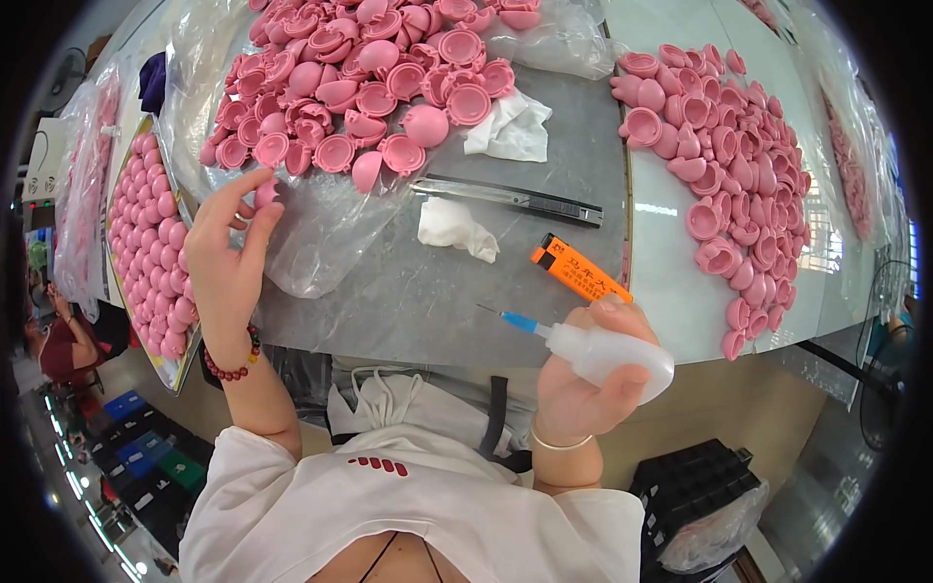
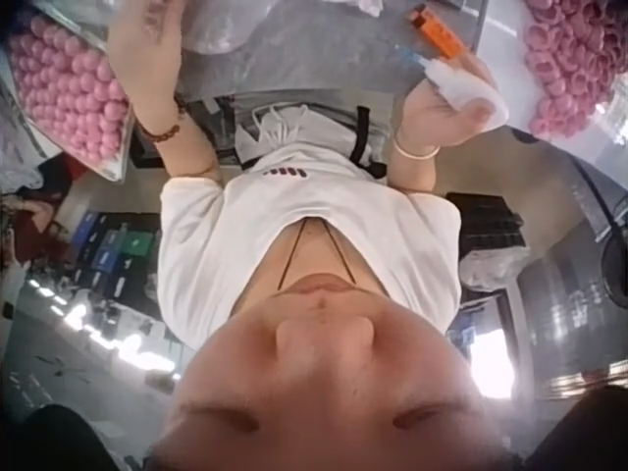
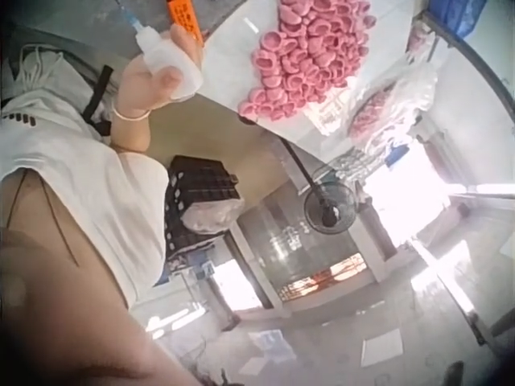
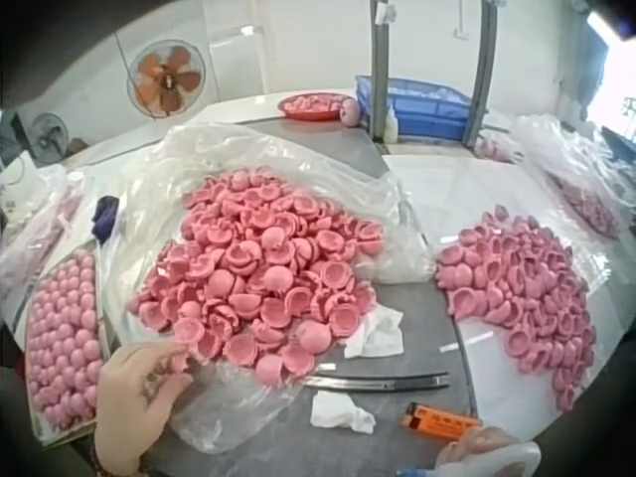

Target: Applying adhesive to the rim of small pink plastic halves and pressing them together to assemble toy parts.

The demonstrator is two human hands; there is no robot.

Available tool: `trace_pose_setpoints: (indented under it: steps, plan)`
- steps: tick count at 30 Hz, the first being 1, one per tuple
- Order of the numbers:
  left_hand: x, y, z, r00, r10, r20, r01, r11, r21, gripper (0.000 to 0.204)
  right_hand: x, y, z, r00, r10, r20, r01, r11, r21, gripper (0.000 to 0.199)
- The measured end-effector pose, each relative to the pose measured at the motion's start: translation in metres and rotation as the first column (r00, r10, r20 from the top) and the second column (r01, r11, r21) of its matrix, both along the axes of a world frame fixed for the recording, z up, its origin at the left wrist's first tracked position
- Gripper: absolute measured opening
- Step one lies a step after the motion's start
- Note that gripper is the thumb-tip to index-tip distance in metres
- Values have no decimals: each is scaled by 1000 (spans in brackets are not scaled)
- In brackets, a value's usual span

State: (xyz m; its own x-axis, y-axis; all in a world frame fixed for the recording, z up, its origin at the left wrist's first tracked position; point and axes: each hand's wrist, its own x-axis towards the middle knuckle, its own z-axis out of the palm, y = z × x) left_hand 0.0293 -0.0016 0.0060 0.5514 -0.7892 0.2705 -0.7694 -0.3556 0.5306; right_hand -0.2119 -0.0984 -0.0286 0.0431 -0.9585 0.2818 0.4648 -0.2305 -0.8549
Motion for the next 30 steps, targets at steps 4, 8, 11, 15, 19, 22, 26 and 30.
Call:
trace_pose_setpoints:
  steps: [4,8,11,15,19,22,26,30]
  plan:
    - [-13,12,0,906,-125,-405,-42,924,-380,24,1,2,2,1000,-4,-24,4,1000,6,48]
    - [-48,12,-6,436,-572,-695,-8,770,-638,32,-5,3,0,997,52,-61,-49,998,38,50]
    - [-69,6,-8,248,-578,-778,-4,802,-597,35,3,5,6,1000,26,13,-27,999,46,48]
    - [-82,2,-13,-78,-575,-815,4,817,-577,40,8,11,13,995,83,51,-84,996,32,47]
    - [-89,1,-11,-242,-596,-766,-20,792,-610,42,11,16,20,980,187,70,-188,982,0,47]
    - [-90,0,-12,-281,-608,-743,-19,778,-629,41,12,19,21,982,186,34,-184,981,-59,47]
    - [-88,2,-14,-277,-643,-714,4,742,-670,39,14,22,21,970,243,14,-241,967,-80,47]
    - [-89,4,-14,-267,-653,-709,0,736,-678,40,16,22,22,965,264,4,-262,960,-103,47]
